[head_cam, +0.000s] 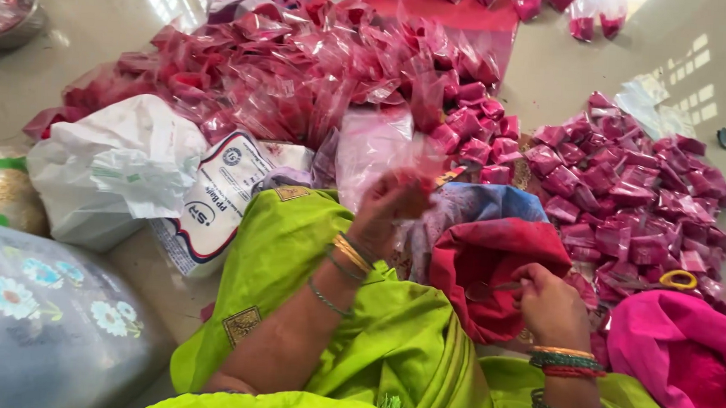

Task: The person is manually filling small plastic bags with red powder using a spoon and then sealing them.

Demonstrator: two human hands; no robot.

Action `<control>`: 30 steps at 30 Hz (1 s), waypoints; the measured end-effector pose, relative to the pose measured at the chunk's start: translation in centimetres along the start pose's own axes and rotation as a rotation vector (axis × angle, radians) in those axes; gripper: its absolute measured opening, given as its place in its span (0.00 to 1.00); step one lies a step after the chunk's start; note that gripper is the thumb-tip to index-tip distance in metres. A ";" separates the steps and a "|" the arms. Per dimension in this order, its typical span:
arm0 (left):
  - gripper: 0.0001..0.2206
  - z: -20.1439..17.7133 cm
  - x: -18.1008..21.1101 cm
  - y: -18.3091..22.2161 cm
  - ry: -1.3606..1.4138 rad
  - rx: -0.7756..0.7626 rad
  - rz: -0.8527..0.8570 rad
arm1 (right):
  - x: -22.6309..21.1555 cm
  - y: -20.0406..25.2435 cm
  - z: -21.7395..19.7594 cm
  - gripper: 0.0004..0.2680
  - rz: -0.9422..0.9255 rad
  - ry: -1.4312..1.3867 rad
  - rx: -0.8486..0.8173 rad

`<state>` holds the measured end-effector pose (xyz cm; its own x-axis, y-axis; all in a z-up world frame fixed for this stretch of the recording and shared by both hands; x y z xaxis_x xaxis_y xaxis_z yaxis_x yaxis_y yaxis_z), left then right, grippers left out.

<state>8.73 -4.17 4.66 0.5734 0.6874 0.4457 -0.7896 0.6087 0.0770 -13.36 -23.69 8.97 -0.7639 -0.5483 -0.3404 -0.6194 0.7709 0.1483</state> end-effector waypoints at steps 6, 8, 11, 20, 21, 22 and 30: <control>0.06 -3.9 7.9 -1.3 -0.422 0.383 0.295 | 0.0 0.2 -0.7 0.08 0.075 0.069 0.007; 0.06 -4.2 10.8 -1.5 -0.437 0.467 0.273 | -0.1 0.1 -0.9 0.08 0.066 0.070 0.019; 0.05 -6.8 15.2 -2.7 -0.537 0.577 0.339 | -0.4 0.1 -0.9 0.08 0.037 0.064 0.027; 0.13 -14.5 31.7 -9.8 -1.482 0.841 0.814 | 0.7 -0.6 0.1 0.08 0.048 0.031 0.012; 0.13 -14.9 34.1 -10.6 -1.598 0.935 0.847 | 0.7 -0.7 0.3 0.08 0.053 0.044 0.014; 0.13 -15.5 36.3 -12.1 -1.602 0.939 0.838 | 1.4 -0.7 0.7 0.08 0.055 0.048 0.006; 0.02 -21.4 51.1 -22.9 -1.967 1.010 1.246 | 2.3 -0.7 1.9 0.08 0.044 -0.046 0.023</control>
<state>60.77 25.54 6.60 -0.2564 -0.8557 0.4495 -0.5947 -0.2269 -0.7713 -14.39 -24.88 6.32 -0.7809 -0.4989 -0.3760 -0.5807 0.8016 0.1425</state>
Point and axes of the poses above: each hand's wrist, its own y-axis away from the middle knuckle, its own z-axis out of the palm, x = y × z, the point moved 8 cm from there along -y, towards the middle knuckle, and after that the axes turned 11 degrees about x, right-handed, at the moved point
